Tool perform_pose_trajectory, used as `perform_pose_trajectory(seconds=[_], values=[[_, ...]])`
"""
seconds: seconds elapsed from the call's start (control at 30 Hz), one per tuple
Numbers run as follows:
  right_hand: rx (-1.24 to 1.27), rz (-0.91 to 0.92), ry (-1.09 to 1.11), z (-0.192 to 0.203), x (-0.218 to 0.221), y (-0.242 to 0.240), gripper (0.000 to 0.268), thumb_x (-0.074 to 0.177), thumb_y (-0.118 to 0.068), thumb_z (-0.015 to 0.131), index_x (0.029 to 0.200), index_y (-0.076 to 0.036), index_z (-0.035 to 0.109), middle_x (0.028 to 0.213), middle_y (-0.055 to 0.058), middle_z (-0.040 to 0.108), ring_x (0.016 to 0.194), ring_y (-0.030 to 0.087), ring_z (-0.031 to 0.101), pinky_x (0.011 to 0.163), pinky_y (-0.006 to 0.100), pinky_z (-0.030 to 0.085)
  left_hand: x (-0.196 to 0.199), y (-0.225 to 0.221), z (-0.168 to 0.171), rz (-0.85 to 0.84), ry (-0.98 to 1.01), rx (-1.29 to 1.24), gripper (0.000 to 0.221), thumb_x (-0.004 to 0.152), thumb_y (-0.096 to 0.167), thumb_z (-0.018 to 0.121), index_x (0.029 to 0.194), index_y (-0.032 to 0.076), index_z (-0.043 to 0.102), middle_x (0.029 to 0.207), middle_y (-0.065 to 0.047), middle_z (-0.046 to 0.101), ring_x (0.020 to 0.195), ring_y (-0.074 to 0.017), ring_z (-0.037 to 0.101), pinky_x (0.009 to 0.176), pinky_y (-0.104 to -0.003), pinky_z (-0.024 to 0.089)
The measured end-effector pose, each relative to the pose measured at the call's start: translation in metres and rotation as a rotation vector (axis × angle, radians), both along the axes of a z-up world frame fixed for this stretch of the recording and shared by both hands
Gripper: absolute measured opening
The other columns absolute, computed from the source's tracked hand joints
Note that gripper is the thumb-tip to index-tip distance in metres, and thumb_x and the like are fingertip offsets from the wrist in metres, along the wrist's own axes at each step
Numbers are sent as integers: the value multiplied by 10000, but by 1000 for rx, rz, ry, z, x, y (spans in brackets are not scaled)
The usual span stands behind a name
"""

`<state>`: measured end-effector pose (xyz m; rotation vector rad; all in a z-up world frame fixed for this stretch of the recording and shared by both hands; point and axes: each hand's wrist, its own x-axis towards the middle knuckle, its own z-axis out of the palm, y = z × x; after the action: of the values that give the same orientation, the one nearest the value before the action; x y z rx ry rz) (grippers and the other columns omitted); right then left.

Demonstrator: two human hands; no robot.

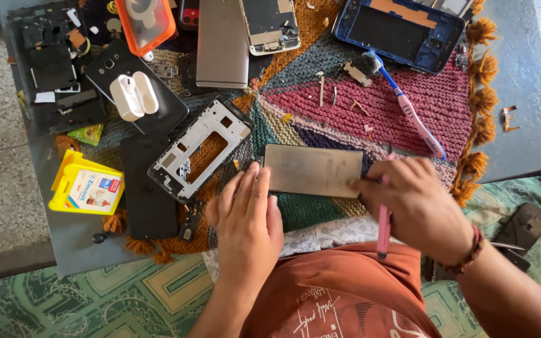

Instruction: The person disassembles a smartphone using a pink plastic pry tool and a toothbrush. They remove the back cover, disconnect internal components, and clean the device with the toothbrush. The person then reassembles the phone by reconnecting components and replacing the back cover.

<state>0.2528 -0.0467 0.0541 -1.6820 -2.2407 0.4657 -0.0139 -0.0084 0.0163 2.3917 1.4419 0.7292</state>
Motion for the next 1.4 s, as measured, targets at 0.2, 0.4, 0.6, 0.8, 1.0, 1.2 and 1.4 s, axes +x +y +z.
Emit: perform_pose_trajectory(seconds=[0.2, 0.4, 0.6, 0.8, 1.0, 1.2, 1.4], values=[[151, -68, -18, -8, 6, 12, 357, 767, -109, 800, 1123, -116, 777, 1029, 60, 611, 981, 279, 582, 948, 452, 433, -1, -5, 7, -26, 39, 6, 435, 926, 189, 743, 1324, 41, 644, 1385, -103, 621, 1279, -304, 526, 1028, -527, 353], [194, -160, -86, -12, 4, 31, 325, 827, -43, 763, 1146, -105, 778, 1129, 98, 629, 1060, 294, 589, 936, 434, 453, -2, 3, 6, -35, 41, 24, 456, 914, 204, 750, 1330, 48, 649, 1409, -150, 577, 1364, -368, 486, 1094, -543, 333], [546, -273, 105, -19, 25, 19, 126, 940, -63, 710, 1048, -4, 686, 1187, 203, 596, 1120, 356, 568, 936, 463, 495, -7, 9, -2, 34, 60, 64, 512, 979, 240, 693, 1436, 50, 564, 1516, -220, 513, 1386, -371, 472, 1116, -549, 343], [444, -564, 344, -16, 73, 9, 302, 1169, -228, 565, 967, -30, 669, 892, 118, 712, 756, 181, 687, 645, 321, 505, -15, 26, -2, 94, 138, 47, 509, 986, 231, 701, 1450, 63, 575, 1460, -96, 594, 1353, -335, 504, 1088, -549, 349], [48, -860, -203, -6, 91, 11, 405, 975, -329, 818, 1136, 23, 698, 840, 150, 725, 680, 258, 700, 598, 396, 548, -11, 30, 6, 133, 82, 66, 439, 909, 185, 744, 1325, 72, 661, 1321, -141, 638, 1245, -339, 540, 1038, -516, 409], [240, -725, -162, -25, 94, 7, 355, 962, -252, 869, 1190, -20, 727, 1026, 142, 736, 765, 216, 706, 691, 369, 558, 2, 19, 5, 237, -60, 52, 320, 969, 186, 740, 1240, 45, 645, 1133, -117, 703, 1021, -308, 691, 923, -430, 543], [307, -652, -58, -31, 80, -3, 253, 1035, -207, 900, 1134, -25, 755, 1081, 111, 719, 745, 155, 690, 699, 284, 555, 10, 19, 7, 346, -163, -223, 435, 923, 157, 755, 1326, 31, 652, 1012, -110, 732, 764, -246, 680, 712, -382, 556]])
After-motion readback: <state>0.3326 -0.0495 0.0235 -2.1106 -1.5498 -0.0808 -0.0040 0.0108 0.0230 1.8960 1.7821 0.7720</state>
